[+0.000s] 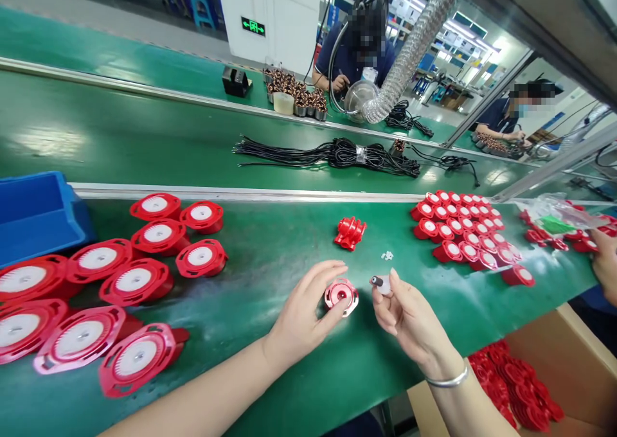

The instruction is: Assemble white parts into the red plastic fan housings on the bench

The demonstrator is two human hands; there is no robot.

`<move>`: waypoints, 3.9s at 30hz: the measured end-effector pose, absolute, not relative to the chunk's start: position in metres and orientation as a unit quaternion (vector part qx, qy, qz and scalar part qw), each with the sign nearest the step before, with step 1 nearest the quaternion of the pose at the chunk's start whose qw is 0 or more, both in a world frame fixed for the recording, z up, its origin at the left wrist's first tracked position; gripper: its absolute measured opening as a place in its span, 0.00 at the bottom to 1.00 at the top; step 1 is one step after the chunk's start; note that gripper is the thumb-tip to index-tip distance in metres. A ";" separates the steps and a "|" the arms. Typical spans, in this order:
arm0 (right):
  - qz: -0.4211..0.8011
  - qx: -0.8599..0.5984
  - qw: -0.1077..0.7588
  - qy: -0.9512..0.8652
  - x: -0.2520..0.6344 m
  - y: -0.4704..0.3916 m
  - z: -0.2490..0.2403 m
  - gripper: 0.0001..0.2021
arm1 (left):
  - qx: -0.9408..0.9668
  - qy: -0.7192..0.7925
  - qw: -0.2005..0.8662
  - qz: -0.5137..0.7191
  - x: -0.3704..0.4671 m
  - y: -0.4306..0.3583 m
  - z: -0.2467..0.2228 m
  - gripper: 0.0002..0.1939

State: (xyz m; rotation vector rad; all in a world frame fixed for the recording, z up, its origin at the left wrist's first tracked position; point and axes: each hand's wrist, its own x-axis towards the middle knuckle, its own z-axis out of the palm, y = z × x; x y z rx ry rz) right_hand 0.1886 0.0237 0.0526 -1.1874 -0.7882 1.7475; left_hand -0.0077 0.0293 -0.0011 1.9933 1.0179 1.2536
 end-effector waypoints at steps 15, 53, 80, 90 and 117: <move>0.669 -0.485 0.351 -0.441 0.162 0.004 0.056 0.24 | 0.835 0.236 0.082 0.491 -0.018 0.022 0.025 0.15; 0.735 -0.428 0.382 -0.361 0.160 -0.011 0.050 0.17 | 0.672 0.322 0.372 0.553 -0.004 0.012 0.031 0.03; 0.540 -0.461 0.423 -0.563 0.208 0.047 0.026 0.12 | 0.776 0.352 0.436 0.289 -0.015 0.041 -0.013 0.44; 0.562 -0.447 0.422 -0.554 0.204 0.046 0.026 0.10 | 0.777 0.370 0.427 0.277 -0.015 0.038 -0.016 0.44; 0.184 -0.325 0.294 -0.880 0.191 0.034 0.032 0.20 | 0.775 0.350 0.424 0.311 -0.013 0.041 -0.014 0.45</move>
